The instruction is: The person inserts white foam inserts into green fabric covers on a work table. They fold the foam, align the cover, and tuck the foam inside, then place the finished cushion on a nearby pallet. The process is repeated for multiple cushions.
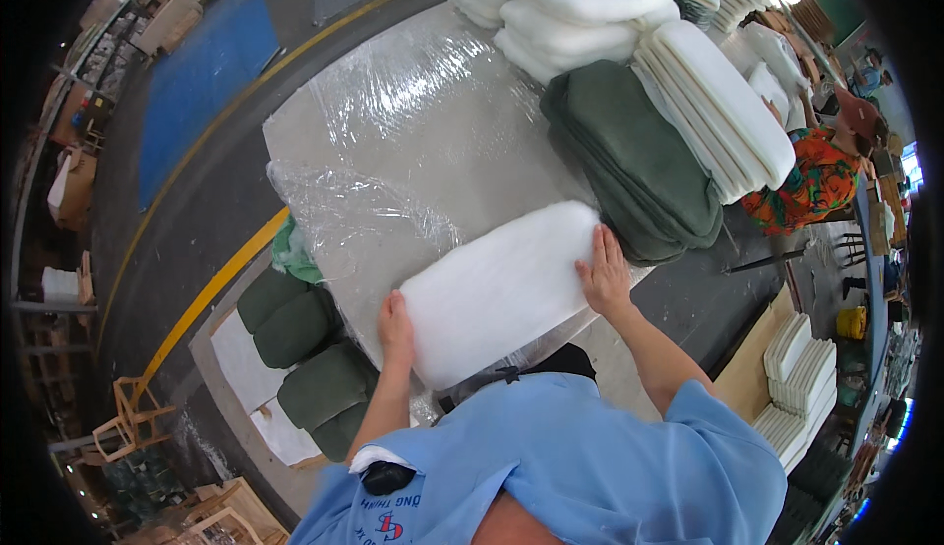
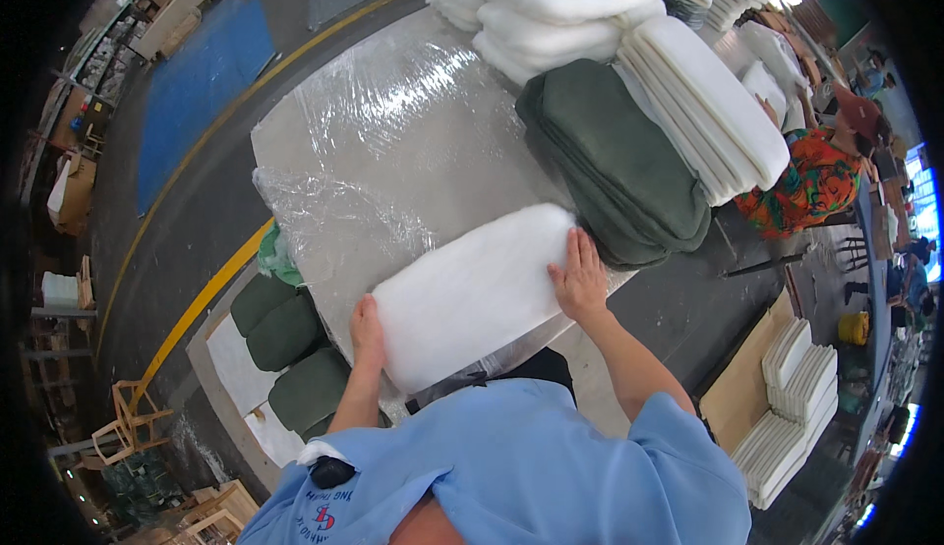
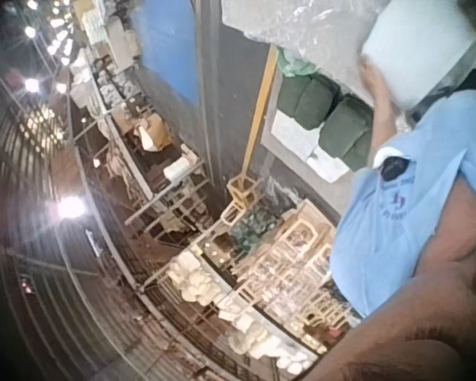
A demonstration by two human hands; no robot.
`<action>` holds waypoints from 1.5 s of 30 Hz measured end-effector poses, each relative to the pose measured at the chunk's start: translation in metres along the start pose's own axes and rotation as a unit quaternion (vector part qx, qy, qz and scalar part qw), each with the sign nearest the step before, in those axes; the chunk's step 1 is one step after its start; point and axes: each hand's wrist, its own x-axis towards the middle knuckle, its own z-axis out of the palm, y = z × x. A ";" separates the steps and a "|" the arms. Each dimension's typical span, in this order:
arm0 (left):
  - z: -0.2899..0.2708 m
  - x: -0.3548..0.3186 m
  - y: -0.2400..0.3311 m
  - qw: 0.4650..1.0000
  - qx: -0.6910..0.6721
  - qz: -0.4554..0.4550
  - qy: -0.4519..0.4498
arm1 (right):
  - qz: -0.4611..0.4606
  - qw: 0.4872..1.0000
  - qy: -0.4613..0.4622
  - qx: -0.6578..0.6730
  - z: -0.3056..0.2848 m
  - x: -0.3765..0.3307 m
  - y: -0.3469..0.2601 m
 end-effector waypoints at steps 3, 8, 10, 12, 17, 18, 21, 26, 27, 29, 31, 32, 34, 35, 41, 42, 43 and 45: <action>-0.001 0.003 0.022 0.995 -0.080 -0.063 -0.026 | 0.041 0.995 -0.042 0.081 -0.018 0.012 0.012; -0.029 -0.012 0.023 0.984 -0.130 -0.098 0.070 | 0.075 0.978 0.018 0.196 -0.032 0.066 0.014; -0.043 -0.014 0.000 0.984 -0.148 -0.091 0.037 | 0.051 0.977 -0.017 0.208 -0.006 0.093 0.002; -0.017 -0.031 0.002 0.982 -0.089 -0.142 0.086 | 0.132 0.970 -0.155 0.137 0.030 0.088 0.013; -0.008 -0.024 0.037 0.962 -0.250 -0.095 -0.060 | 0.067 0.903 -0.128 0.404 0.060 0.095 0.063; -0.003 -0.014 0.045 0.975 -0.183 -0.103 -0.065 | 0.110 0.864 -0.129 0.475 0.041 0.121 0.090; -0.036 -0.033 0.030 0.986 0.081 -0.123 0.076 | 0.074 0.846 -0.297 0.436 0.042 0.115 0.038; -0.029 -0.038 0.031 0.980 0.110 -0.029 0.164 | 0.055 0.831 -0.337 0.439 0.037 0.134 -0.036; -0.022 -0.040 0.032 0.981 0.126 -0.033 0.146 | 0.049 0.827 -0.345 0.441 0.037 0.137 -0.050; -0.011 -0.043 0.029 0.980 0.120 -0.060 0.144 | 0.036 0.818 -0.364 0.445 0.038 0.141 -0.075; 0.004 -0.044 0.031 0.979 0.098 -0.061 0.171 | 0.023 0.812 -0.377 0.445 0.038 0.145 -0.096; 0.007 -0.043 0.032 0.977 0.087 -0.062 0.185 | 0.015 0.807 -0.386 0.447 0.038 0.146 -0.105; 0.004 -0.043 0.034 0.979 0.100 -0.078 0.161 | 0.000 0.797 -0.402 0.450 0.038 0.148 -0.123; 0.000 -0.042 0.034 0.980 0.108 -0.076 0.149 | -0.010 0.791 -0.414 0.450 0.038 0.148 -0.132; -0.005 -0.046 0.053 0.988 0.085 -0.037 0.128 | -0.067 0.771 -0.444 0.452 0.029 0.148 -0.179; -0.003 -0.045 0.059 0.990 0.058 -0.022 0.129 | -0.077 0.771 -0.440 0.454 0.024 0.149 -0.184; -0.008 -0.043 0.061 0.986 0.115 -0.032 0.118 | -0.093 0.765 -0.446 0.454 0.020 0.148 -0.193; -0.030 -0.038 0.064 0.965 0.234 -0.059 0.106 | -0.131 0.749 -0.460 0.459 0.014 0.142 -0.217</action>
